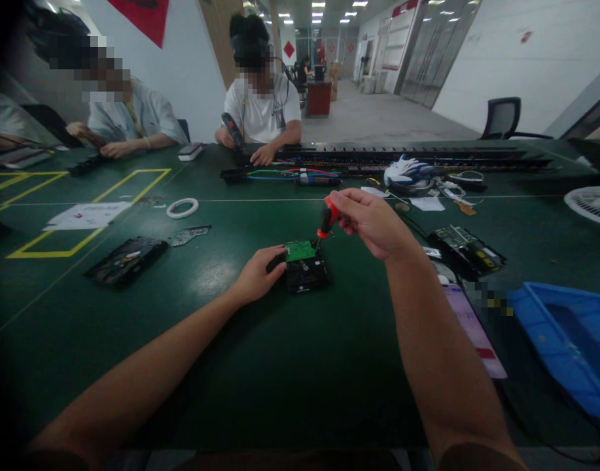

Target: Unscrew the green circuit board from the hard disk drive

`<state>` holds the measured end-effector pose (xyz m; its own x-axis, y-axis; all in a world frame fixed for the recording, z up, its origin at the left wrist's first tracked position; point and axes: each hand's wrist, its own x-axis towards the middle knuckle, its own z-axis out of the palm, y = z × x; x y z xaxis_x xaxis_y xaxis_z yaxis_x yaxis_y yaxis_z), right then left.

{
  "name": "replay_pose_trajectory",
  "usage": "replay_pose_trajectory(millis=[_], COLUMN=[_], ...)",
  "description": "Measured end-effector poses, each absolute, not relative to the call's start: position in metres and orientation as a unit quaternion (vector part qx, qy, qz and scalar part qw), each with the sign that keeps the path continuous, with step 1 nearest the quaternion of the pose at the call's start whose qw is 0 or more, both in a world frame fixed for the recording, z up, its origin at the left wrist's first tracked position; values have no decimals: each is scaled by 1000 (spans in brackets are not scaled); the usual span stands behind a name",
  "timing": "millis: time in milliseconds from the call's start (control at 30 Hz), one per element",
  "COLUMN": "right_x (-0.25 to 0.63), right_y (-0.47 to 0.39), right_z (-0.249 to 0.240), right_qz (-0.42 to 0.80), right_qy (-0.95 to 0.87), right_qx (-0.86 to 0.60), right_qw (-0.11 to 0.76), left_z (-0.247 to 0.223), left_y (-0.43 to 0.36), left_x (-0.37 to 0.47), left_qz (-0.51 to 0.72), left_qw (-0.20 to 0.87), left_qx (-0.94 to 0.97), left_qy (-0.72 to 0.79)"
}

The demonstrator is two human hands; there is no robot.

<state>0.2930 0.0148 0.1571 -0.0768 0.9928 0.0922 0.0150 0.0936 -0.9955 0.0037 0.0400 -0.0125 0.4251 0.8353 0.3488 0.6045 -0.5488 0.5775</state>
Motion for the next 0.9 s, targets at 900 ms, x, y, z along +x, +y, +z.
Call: replay_pose_trajectory(millis=[900], right_x=[271], right_y=[10], right_z=[161], right_qz=[602], right_qy=[-492], right_qx=[-421], right_qw=[468], left_z=[-13], left_y=[40], left_x=[4], left_qz=[309], left_qw=[197], left_qx=[822], left_qy=[437])
